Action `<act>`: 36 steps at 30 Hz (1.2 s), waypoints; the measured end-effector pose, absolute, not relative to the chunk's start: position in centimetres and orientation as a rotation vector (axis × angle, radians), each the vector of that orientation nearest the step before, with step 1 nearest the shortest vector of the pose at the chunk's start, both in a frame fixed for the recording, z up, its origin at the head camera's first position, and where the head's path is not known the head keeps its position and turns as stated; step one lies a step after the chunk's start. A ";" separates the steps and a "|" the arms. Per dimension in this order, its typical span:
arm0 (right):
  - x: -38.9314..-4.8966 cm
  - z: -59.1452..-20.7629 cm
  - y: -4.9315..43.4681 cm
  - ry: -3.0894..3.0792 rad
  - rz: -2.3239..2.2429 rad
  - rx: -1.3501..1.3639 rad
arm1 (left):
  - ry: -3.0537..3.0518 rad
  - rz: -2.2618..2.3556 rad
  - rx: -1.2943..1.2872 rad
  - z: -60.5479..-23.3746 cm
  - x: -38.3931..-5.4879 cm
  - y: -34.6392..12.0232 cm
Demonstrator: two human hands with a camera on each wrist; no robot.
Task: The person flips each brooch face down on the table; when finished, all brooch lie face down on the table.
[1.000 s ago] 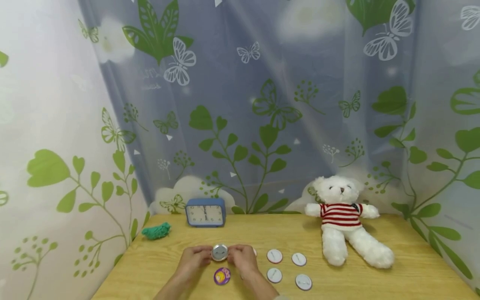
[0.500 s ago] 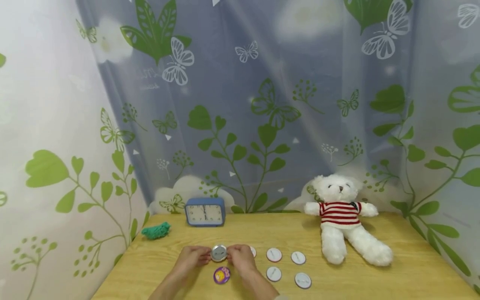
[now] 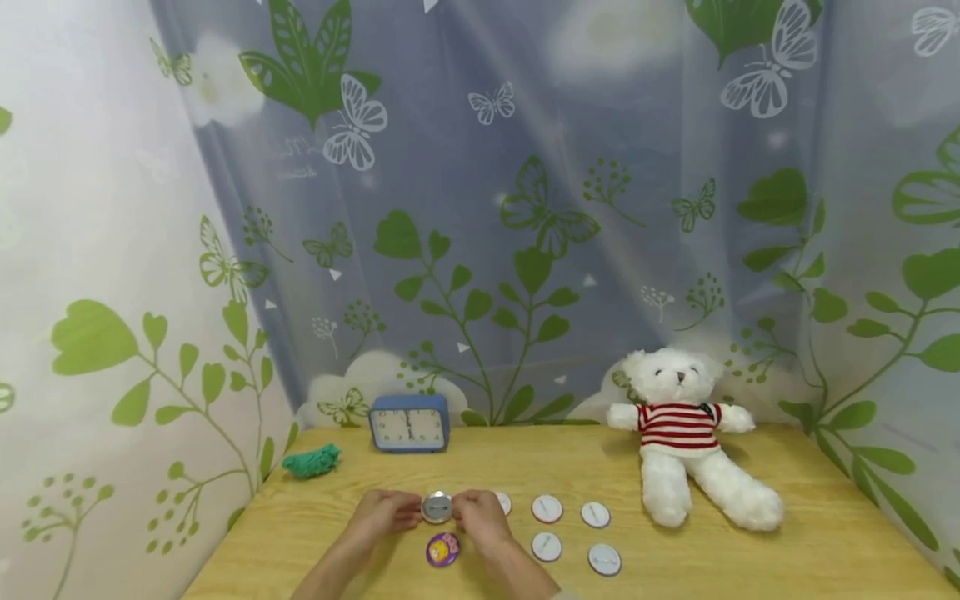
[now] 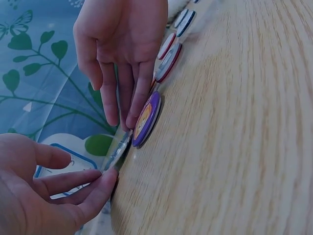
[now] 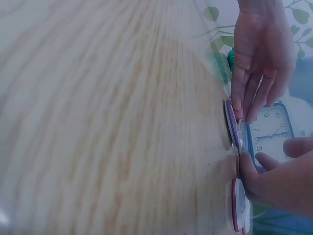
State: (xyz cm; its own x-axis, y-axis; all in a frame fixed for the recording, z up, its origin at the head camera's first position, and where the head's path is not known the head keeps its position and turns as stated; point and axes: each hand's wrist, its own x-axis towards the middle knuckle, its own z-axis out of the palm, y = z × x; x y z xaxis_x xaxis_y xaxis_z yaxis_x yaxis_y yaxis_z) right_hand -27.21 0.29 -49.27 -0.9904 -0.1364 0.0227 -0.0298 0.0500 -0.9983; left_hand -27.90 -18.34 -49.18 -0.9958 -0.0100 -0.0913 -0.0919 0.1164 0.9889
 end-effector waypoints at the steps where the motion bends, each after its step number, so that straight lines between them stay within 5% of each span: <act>1: -27.2 -49.3 0.3 2.219 -2.108 -0.176 | 2.303 2.043 -0.102 -49.2 -27.9 -18.3; 36: -24.9 -48.6 4.1 1.936 -2.115 -0.298 | 2.231 2.041 0.012 -49.3 -24.6 -19.8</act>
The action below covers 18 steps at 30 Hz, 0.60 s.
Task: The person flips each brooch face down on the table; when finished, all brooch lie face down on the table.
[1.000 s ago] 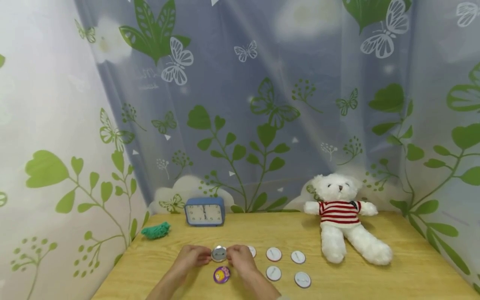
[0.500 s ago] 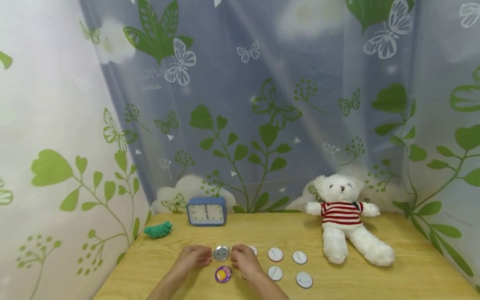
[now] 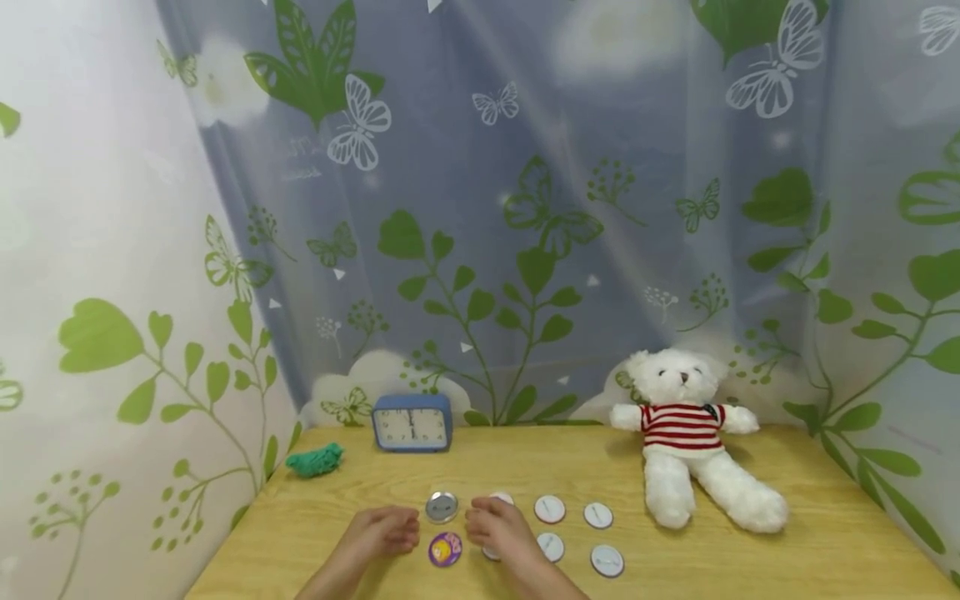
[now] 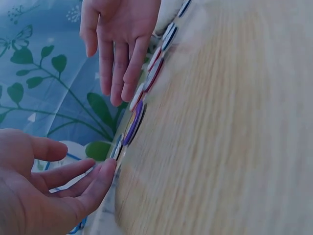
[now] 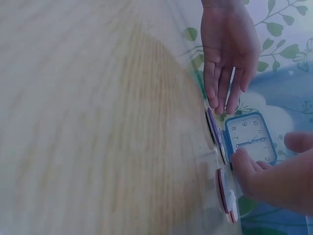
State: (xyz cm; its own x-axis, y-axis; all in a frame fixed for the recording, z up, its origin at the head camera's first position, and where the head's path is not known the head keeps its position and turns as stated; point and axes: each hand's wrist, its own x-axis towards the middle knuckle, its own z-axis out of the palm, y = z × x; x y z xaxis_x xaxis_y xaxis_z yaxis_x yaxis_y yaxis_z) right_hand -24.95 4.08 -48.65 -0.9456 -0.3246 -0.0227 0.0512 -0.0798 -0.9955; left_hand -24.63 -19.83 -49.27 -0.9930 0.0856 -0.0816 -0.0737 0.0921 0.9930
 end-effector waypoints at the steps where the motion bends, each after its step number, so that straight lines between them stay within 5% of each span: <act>1: -24.8 -48.6 4.2 1.924 -2.115 -0.307 | 2.231 2.030 0.027 -49.2 -24.5 -19.8; 18: -23.3 -49.3 4.5 1.764 -2.049 -0.351 | 2.189 1.946 0.117 -49.3 -22.9 -18.9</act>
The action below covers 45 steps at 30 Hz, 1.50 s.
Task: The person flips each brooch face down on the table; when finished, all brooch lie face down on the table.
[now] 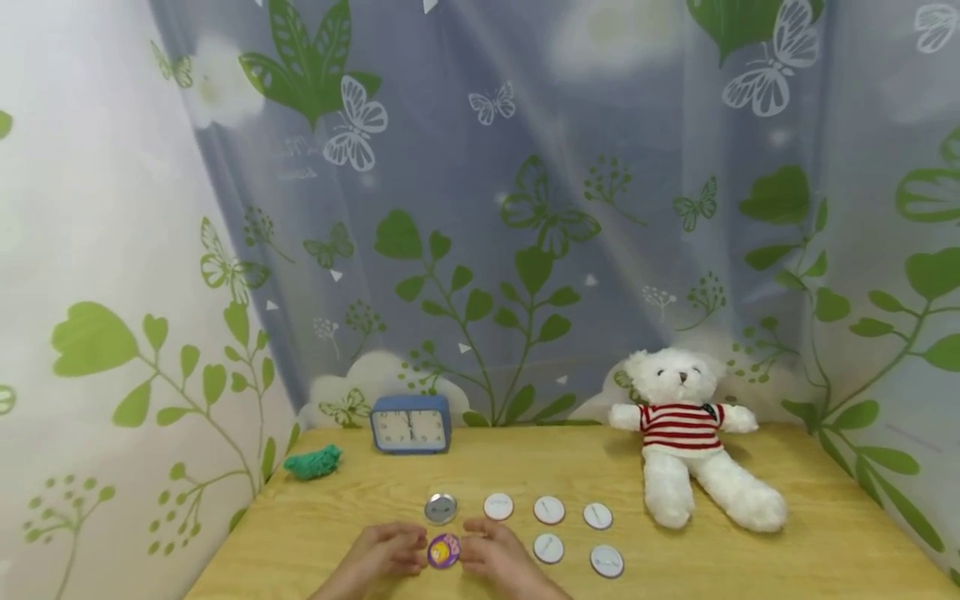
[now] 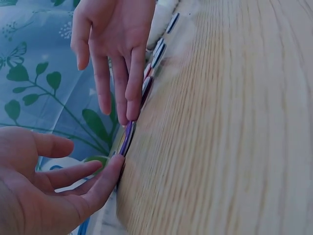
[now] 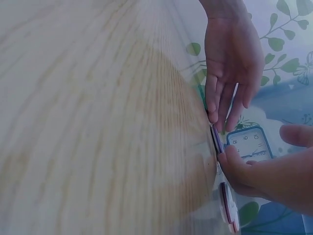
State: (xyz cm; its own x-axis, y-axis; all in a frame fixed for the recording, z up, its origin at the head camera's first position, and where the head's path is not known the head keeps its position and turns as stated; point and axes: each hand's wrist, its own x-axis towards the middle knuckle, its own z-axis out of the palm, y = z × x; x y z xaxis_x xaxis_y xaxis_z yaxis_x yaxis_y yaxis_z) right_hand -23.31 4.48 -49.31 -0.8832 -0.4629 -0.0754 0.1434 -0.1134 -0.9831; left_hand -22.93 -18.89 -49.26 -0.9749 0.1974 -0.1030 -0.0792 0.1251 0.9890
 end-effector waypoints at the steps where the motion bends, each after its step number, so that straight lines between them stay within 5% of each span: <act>1: -23.3 -49.4 4.4 1.757 -2.049 -0.345 | 2.182 1.951 0.127 -49.4 -22.9 -18.8; 45: -23.0 -50.1 2.3 1.618 -2.264 -0.244 | 2.651 1.728 0.303 -51.0 -22.9 -17.0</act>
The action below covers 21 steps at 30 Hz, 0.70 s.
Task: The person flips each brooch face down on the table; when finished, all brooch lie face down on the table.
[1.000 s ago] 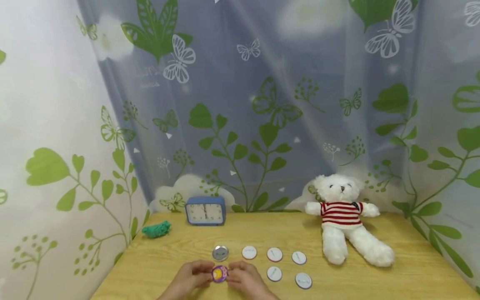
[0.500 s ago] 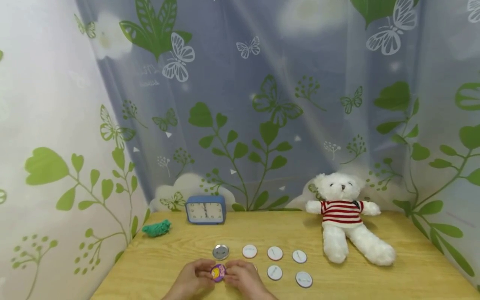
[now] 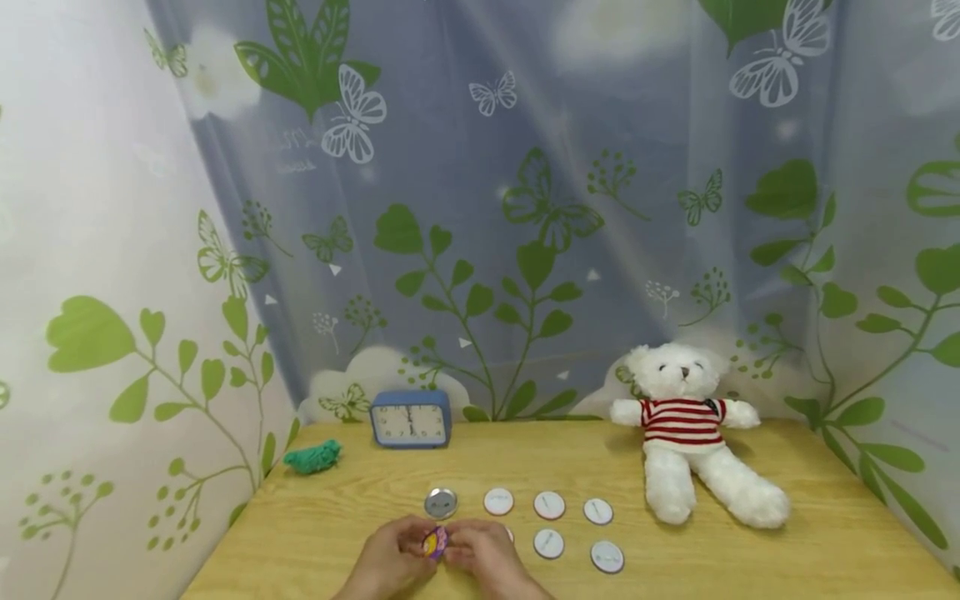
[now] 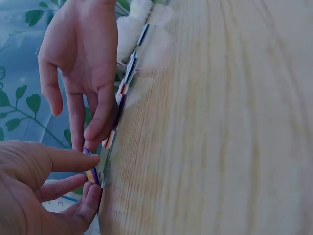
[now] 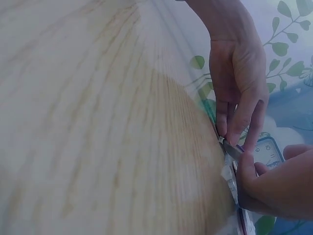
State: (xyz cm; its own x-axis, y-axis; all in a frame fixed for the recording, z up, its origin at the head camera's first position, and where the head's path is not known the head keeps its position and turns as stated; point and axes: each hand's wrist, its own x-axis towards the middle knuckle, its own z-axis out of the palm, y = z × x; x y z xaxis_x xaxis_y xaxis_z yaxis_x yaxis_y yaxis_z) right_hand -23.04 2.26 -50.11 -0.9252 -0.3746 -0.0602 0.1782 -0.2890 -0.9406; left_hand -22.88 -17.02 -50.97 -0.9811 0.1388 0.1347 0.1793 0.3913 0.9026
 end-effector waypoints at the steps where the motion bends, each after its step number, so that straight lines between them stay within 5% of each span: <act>1: -23.1 -50.1 2.2 1.617 -2.269 -0.246 | -2.593 -1.675 -0.299 -50.9 -22.9 -17.0; 21: -24.1 -49.8 1.1 1.610 -2.292 -0.209 | -2.632 -1.486 -0.306 -50.6 -22.6 -17.0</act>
State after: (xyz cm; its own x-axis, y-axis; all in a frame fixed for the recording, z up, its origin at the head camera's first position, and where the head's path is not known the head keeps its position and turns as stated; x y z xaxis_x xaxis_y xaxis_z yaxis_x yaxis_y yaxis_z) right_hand -24.05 1.14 -49.83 -0.9345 -0.3491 -0.0690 0.1833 -0.3061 -0.9342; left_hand -22.64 -16.97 -50.64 -0.9743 0.1236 0.1882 0.2250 0.5023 0.8349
